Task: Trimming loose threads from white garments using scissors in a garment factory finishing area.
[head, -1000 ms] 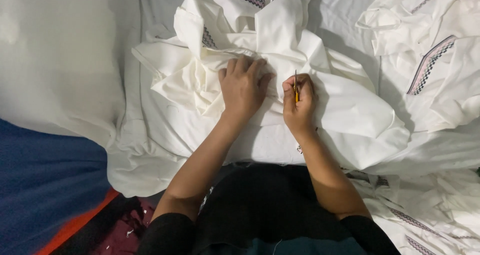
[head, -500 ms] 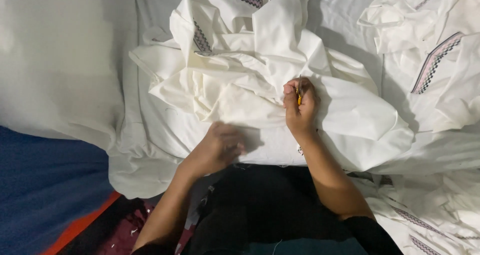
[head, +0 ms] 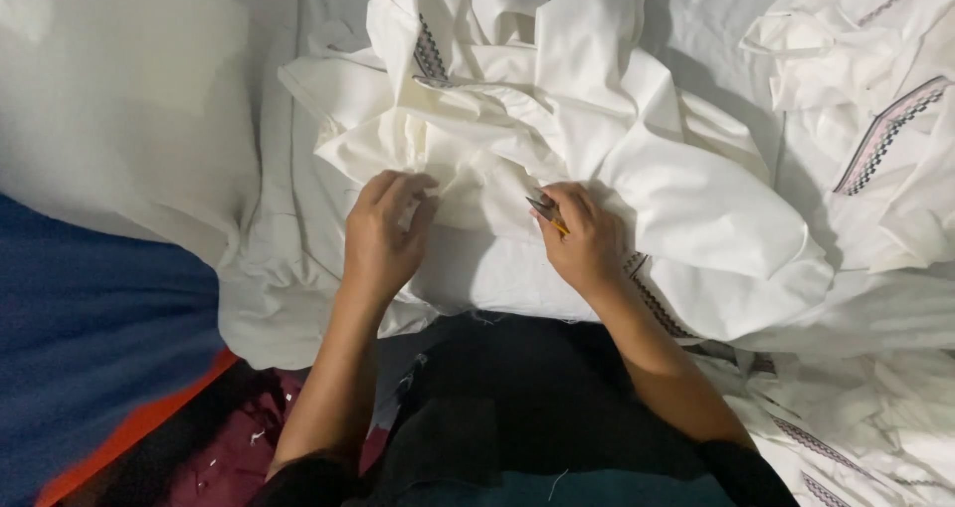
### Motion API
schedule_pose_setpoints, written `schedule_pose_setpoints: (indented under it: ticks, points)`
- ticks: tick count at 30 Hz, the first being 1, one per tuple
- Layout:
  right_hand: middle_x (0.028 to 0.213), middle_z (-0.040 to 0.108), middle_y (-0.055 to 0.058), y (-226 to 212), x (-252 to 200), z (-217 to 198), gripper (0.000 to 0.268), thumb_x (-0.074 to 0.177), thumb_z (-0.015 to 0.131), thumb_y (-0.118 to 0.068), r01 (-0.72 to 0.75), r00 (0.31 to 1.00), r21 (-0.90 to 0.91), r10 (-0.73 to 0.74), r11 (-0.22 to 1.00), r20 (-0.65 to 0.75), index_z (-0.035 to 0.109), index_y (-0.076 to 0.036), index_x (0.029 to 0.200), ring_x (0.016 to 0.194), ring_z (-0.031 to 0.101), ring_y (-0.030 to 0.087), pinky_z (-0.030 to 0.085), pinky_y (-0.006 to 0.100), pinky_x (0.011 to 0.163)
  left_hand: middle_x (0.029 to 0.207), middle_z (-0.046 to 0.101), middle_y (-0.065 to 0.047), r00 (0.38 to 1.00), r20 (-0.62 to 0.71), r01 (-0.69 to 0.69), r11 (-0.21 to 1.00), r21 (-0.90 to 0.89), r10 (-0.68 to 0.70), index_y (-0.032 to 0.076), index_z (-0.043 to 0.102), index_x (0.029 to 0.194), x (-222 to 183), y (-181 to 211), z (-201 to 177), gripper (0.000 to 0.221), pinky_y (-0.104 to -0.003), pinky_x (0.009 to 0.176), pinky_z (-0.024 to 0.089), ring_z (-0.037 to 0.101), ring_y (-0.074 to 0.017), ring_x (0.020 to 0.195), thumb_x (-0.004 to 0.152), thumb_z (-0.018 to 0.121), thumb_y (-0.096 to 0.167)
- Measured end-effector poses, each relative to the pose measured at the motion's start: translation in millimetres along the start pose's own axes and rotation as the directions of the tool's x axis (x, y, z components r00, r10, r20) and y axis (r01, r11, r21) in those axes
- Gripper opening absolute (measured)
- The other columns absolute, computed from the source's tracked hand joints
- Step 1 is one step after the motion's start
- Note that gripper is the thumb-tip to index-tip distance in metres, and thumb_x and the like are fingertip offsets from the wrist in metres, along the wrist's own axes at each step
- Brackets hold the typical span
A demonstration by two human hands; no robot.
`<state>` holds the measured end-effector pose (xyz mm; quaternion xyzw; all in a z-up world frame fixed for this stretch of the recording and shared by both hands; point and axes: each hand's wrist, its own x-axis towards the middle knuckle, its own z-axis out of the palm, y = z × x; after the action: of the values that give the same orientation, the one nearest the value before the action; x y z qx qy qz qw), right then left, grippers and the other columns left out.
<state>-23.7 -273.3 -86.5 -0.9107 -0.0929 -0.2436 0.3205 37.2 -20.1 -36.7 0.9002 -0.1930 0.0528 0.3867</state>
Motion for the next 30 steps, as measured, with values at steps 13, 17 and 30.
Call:
schedule_pose_setpoints:
  ticks: [13,17,30]
  points:
    - [0.07,0.071,0.004,-25,-34,-11,0.007,0.085,0.084,-0.005,-0.163,0.983,0.373,0.185,0.913,-0.022,0.077,-0.007,0.083,0.059,0.067,0.025,0.054,0.03,0.06,0.098,0.066,-0.004,0.953,-0.3,0.088,0.987,0.137,-0.043,0.017,0.073,0.109,56,8,45,0.027,-0.042,0.077,0.048,0.066,-0.0289,0.091,0.085,0.086,0.02]
    - [0.065,0.066,0.008,-11,-15,-23,0.017,0.097,0.08,-0.017,-0.235,0.949,0.216,0.272,0.948,-0.158,0.074,-0.004,0.088,0.058,0.066,0.026,0.052,0.032,0.057,0.092,0.066,-0.004,0.914,-0.403,0.006,0.995,0.103,0.036,0.017,0.075,0.089,53,6,47,0.011,-0.038,0.072,0.047,0.066,-0.0272,0.084,0.086,0.084,0.011]
    - [0.057,0.055,0.007,-3,-2,1,0.01,0.09,0.073,-0.012,-0.203,0.978,-0.027,0.201,0.979,-0.053,0.066,-0.01,0.083,0.053,0.061,0.032,0.049,0.038,0.052,0.079,0.072,-0.014,0.999,0.041,0.031,0.984,-0.173,-0.024,0.006,0.075,0.081,-32,1,-18,0.013,-0.046,0.073,0.055,0.07,-0.0376,0.077,0.089,0.081,0.014]
